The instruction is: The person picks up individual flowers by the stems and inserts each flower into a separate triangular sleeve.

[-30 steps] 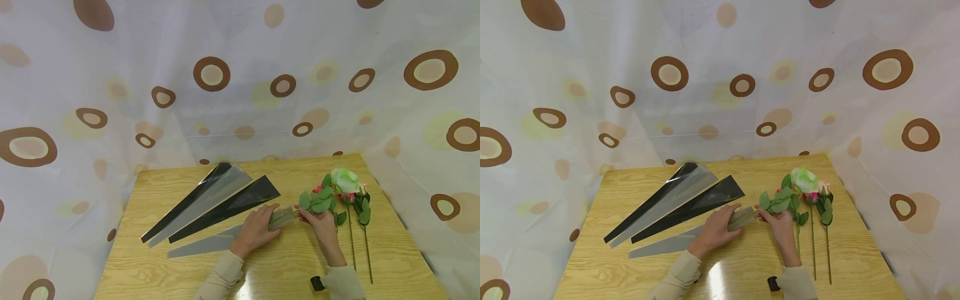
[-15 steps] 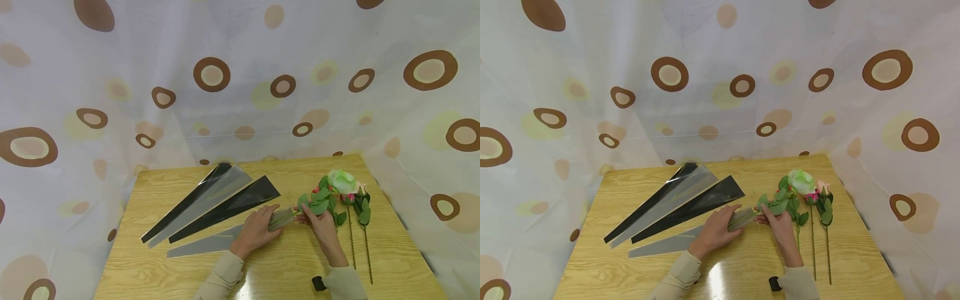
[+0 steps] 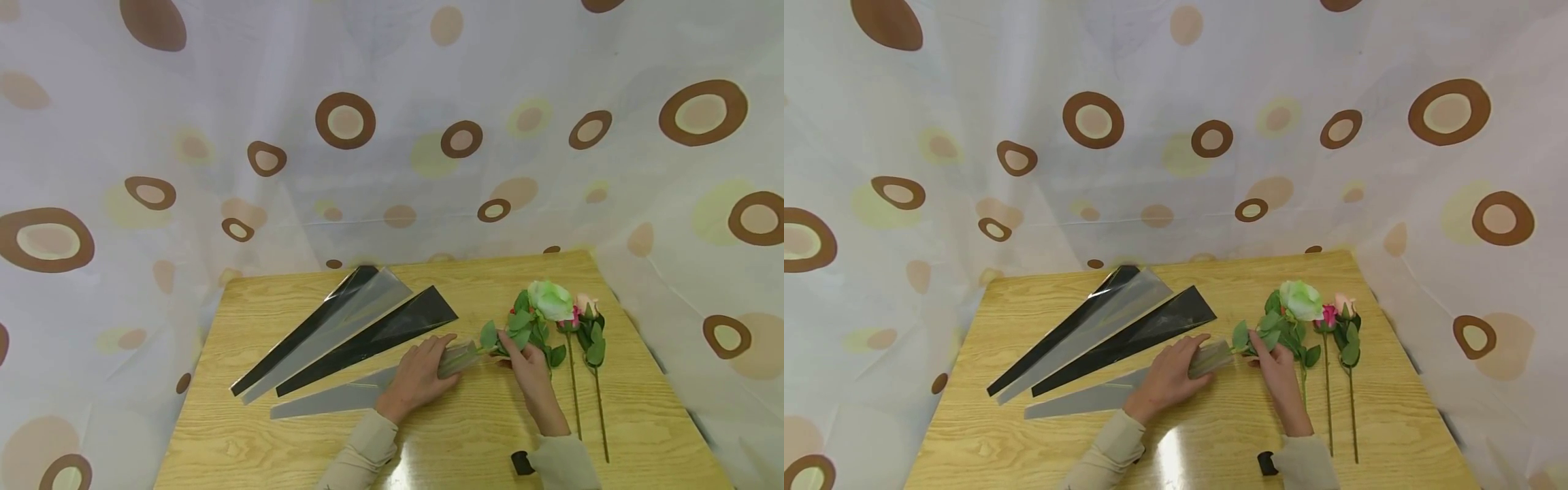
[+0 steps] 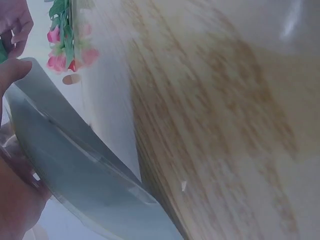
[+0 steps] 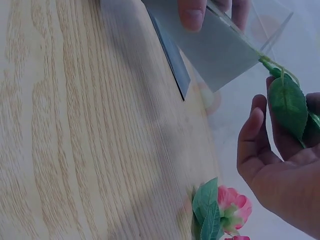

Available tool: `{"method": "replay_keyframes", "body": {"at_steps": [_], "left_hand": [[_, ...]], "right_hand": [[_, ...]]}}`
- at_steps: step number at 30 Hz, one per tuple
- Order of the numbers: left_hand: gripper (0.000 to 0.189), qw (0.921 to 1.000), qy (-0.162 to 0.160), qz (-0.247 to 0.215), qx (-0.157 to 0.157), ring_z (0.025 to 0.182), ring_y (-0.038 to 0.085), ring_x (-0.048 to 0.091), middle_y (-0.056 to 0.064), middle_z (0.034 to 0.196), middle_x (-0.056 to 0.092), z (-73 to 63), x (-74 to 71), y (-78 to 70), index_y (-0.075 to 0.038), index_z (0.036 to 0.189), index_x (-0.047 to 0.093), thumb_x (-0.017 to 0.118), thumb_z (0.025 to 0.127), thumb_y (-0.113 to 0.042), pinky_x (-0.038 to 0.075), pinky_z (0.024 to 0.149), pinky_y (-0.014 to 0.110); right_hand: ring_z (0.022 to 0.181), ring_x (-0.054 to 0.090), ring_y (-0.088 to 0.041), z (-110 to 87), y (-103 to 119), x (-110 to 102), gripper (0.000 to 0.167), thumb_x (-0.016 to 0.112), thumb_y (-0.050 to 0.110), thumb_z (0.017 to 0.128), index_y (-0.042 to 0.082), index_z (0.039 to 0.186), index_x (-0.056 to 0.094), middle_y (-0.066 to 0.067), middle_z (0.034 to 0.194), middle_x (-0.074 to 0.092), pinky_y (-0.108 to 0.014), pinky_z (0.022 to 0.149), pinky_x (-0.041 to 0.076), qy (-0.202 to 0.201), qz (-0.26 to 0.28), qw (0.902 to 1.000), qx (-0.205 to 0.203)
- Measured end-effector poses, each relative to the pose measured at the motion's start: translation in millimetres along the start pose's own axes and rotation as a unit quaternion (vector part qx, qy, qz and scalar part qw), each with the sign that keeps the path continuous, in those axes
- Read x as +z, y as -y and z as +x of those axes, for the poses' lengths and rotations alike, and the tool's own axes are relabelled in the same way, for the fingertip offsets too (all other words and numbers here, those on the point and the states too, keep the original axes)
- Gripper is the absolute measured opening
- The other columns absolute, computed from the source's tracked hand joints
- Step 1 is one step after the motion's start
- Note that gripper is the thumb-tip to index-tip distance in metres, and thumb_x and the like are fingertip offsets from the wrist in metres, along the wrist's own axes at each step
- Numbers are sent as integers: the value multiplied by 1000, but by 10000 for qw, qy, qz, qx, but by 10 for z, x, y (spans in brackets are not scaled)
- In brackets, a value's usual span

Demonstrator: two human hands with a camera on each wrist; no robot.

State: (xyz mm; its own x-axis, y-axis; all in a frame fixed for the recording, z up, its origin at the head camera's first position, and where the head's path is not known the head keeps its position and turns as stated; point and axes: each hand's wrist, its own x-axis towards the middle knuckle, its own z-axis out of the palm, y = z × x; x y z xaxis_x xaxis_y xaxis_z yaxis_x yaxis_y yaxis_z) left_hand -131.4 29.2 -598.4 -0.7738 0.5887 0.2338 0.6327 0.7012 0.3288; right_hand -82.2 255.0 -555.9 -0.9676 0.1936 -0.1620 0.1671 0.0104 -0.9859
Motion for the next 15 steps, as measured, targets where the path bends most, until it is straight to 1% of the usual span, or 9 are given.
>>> {"method": "replay_keyframes", "body": {"at_steps": [3, 9, 11, 15], "left_hand": [[71, 10000, 37, -27, 5, 86, 7, 54, -4, 118, 66, -1, -5, -6, -20, 157, 47, 74, 98, -48, 42, 72, 24], [70, 9998, 186, -37, -11, 87, 6, 53, -6, 117, 64, -3, -20, -32, -21, 158, 45, 71, 99, -49, 43, 75, 25], [70, 9998, 179, -3, -7, 87, 6, 53, -6, 117, 64, -7, -16, -35, -21, 158, 45, 70, 100, -50, 43, 75, 24], [69, 9999, 119, 51, 20, 88, 6, 55, -6, 120, 65, -13, -13, -35, -22, 158, 45, 69, 100, -51, 43, 75, 23]], "right_hand": [[102, 64, 5, 2, 1, -3, 54, 55, 39, 111, -4, 143, 62, 27, 108, 70, -27, 86, 60, -112, -130, 9998, 44], [111, 63, 8, -1, -45, -4, 51, 58, 37, 110, 0, 145, 62, 32, 124, 68, -27, 86, 61, -129, -187, 9997, -124], [110, 64, 8, -4, -57, -3, 52, 59, 36, 109, -1, 146, 60, 32, 123, 68, -27, 86, 61, -184, -153, 9996, -148], [104, 67, 6, -19, -55, -5, 52, 60, 34, 109, -2, 145, 58, 31, 115, 69, -26, 86, 60, -269, -48, 9995, -156]]}}
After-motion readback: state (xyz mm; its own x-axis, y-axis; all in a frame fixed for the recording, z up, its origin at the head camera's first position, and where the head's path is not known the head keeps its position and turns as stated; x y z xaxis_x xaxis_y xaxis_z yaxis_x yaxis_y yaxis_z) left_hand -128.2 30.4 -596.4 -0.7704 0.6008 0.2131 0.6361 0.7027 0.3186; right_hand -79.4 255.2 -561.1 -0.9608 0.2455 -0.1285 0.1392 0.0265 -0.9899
